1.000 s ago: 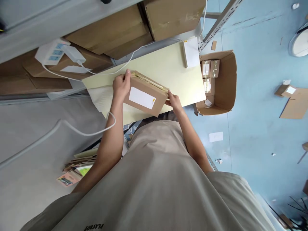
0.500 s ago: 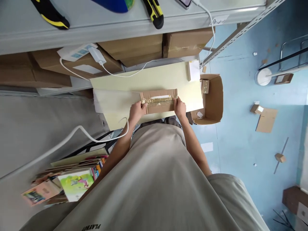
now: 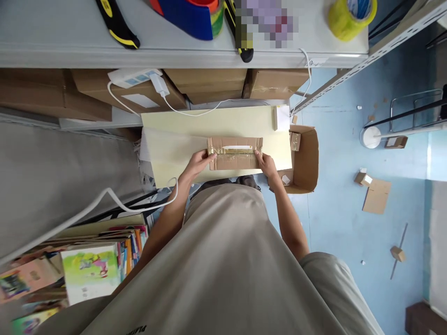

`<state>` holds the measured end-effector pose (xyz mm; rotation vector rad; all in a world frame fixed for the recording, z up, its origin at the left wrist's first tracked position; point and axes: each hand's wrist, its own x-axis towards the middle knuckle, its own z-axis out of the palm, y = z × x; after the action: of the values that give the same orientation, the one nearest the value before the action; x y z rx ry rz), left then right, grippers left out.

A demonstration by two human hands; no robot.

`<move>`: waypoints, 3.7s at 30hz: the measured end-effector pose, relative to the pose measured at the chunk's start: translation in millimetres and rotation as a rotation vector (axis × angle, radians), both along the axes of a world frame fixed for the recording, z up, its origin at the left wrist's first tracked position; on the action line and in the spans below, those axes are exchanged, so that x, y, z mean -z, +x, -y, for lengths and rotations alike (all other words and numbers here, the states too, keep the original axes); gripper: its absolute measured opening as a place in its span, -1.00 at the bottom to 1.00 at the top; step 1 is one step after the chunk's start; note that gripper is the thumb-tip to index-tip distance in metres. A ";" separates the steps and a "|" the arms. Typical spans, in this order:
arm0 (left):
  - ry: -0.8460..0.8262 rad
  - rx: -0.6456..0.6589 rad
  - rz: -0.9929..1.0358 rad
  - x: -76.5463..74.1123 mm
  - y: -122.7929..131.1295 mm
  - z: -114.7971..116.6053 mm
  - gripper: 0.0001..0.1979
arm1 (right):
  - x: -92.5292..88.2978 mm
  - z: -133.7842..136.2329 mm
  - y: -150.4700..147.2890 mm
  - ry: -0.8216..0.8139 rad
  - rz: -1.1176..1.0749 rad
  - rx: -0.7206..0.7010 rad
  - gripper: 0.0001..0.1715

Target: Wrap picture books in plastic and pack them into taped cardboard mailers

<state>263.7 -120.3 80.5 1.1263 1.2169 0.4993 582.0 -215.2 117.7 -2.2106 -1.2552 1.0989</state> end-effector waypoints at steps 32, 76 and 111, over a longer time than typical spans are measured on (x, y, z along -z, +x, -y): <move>0.433 -0.295 -0.300 -27.6 220.6 9.9 -0.60 | 102.8 -130.1 206.4 0.043 0.258 -0.601 -0.23; -0.257 -0.313 0.076 62.7 389.9 -105.7 -0.75 | 63.8 -170.6 244.9 0.247 0.200 -0.577 -0.38; 0.397 0.447 -0.464 85.1 351.4 -82.4 -0.35 | 42.5 -81.8 243.1 0.218 0.393 -0.997 -0.47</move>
<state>615.1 -37.9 -4.6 1.8744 1.2301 0.1352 825.1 -133.5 75.2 -1.6408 -2.6471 0.7302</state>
